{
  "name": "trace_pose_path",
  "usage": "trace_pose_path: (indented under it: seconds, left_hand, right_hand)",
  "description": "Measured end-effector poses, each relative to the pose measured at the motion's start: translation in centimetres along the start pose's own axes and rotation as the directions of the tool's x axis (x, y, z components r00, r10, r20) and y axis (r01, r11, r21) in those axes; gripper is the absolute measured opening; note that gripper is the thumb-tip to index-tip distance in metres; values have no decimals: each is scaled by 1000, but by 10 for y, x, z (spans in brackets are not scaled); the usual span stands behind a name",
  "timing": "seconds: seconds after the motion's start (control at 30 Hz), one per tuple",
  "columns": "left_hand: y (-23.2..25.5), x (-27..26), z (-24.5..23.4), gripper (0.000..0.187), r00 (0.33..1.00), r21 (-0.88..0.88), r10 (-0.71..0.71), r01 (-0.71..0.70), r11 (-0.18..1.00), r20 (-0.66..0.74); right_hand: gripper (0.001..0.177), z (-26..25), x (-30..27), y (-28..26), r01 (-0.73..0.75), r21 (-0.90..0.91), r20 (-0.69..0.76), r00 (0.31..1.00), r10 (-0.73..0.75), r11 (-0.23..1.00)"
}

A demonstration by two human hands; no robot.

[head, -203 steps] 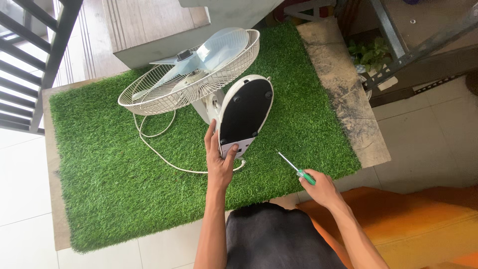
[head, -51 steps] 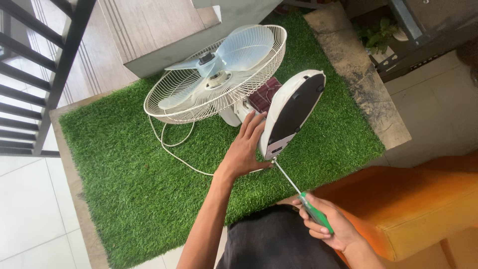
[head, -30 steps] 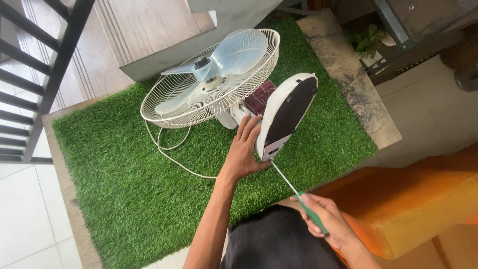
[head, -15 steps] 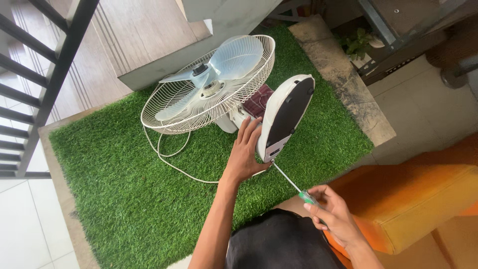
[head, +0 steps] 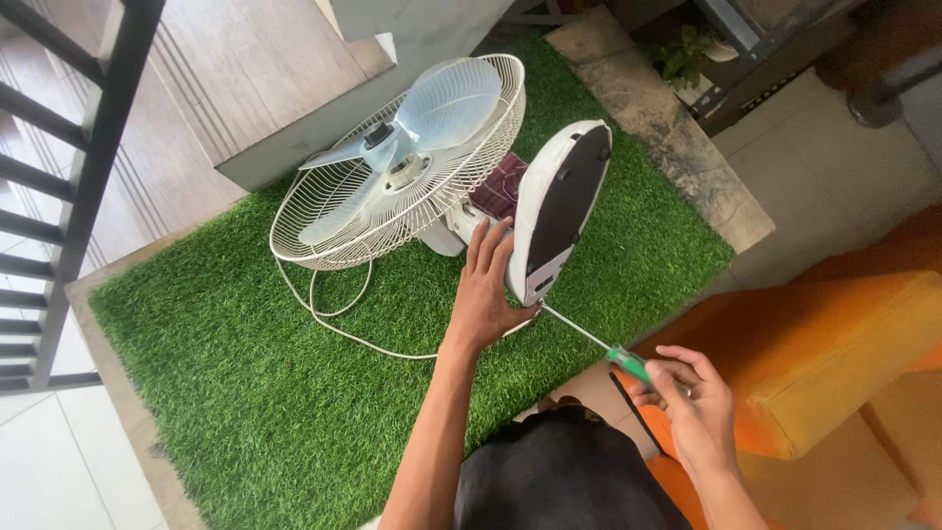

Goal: The person uses a screwdriver to tighten screws on the base of a white pedestal fan. They then rotate the fan head and wrap the power cord around the neck of the fan.

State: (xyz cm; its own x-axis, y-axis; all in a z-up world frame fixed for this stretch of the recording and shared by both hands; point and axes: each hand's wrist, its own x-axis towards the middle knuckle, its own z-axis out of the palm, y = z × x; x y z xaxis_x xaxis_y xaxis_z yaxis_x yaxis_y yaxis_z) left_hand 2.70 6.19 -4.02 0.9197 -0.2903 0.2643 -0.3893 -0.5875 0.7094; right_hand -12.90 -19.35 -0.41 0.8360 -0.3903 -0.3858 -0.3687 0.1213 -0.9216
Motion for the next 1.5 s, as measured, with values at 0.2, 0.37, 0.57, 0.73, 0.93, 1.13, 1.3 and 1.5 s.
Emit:
trace_pose_path:
  seconds: [0.2,0.37,0.57,0.73,0.93,1.13,1.3,1.5]
  left_hand:
    - [-4,0,0,107,1000,-37,20,-19,999,17]
    - [-10,1,-1,106,999,48,31,-32,998,18]
    - [-3,1,-3,120,999,1,5,-5,1000,33]
    - [-1,5,-3,118,1000,5,24,-24,1000,20]
    - [-1,7,-1,119,999,4,-4,3,1000,45]
    - [-3,7,0,118,999,-1,-3,3,1000,40]
    - [-3,6,0,118,999,-5,-1,1,1000,33]
    - [-3,6,-1,120,1000,-3,0,0,1000,28]
  right_hand:
    - [28,15,-12,13,74,-49,-56,995,-77,996]
    - [32,9,-20,24,-15,-37,8,1000,15,999]
    - [33,-2,-28,36,70,230,9,997,-74,971]
    - [31,-4,-24,39,62,238,17,998,-67,969]
    - [30,4,-23,36,44,194,10,999,-47,980]
    - [31,5,-21,33,21,198,8,1000,-23,980]
    - [31,3,-20,37,21,211,7,1000,-23,977]
    - [31,0,-19,43,21,240,7,1000,-23,971]
